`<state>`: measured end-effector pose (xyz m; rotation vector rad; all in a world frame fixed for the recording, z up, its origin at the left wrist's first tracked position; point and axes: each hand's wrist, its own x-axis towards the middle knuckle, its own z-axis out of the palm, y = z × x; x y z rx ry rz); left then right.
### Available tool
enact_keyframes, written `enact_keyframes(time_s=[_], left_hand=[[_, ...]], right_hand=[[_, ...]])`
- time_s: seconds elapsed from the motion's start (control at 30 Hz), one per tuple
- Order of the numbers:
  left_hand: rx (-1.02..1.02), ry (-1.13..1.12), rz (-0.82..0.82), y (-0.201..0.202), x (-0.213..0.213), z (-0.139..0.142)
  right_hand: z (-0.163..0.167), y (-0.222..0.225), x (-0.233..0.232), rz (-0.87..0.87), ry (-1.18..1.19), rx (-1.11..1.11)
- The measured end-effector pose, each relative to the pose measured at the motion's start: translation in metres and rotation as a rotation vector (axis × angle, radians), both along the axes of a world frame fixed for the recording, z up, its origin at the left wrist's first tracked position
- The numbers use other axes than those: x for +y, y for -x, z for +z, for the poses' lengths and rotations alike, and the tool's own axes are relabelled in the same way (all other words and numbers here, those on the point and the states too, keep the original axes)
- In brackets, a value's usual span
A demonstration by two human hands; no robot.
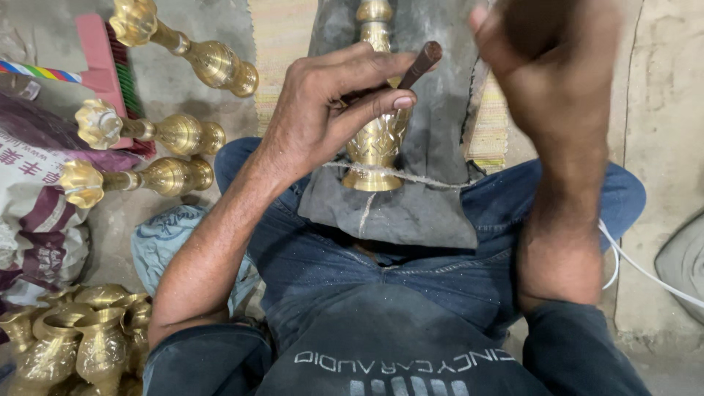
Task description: The person sits cross-legged on the floor with a brass vase resting on a sandbag on their lap. They hold a steel punch against the vase's embossed surface and strike it with a wooden mallet, repositioning the punch repeatedly to work the decorative pattern around the body.
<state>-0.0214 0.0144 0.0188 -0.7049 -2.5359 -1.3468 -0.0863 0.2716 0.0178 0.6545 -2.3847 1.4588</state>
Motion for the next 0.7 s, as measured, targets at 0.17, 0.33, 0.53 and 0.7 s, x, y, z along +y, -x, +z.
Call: enact_keyframes(time_s=[0.17,0.33,0.53,0.7], left_hand=[[0.004,-0.011,-0.025,0.001,0.001,0.0],[-0.005,0.033,-0.002,0.001,-0.001,0.004],[-0.009,-0.014,-0.021,0.003,0.002,0.0],[0.011,0.016,-0.021,0.004,-0.001,-0.005]], right_hand=[[-0.014,0.007,0.004,0.053,-0.055,0.187],[-0.024,0.007,0.007,0.118,0.044,0.203],[-0.016,0.009,0.008,-0.005,-0.23,0.294],[-0.012,0.008,0.004,-0.106,-0.429,0.515]])
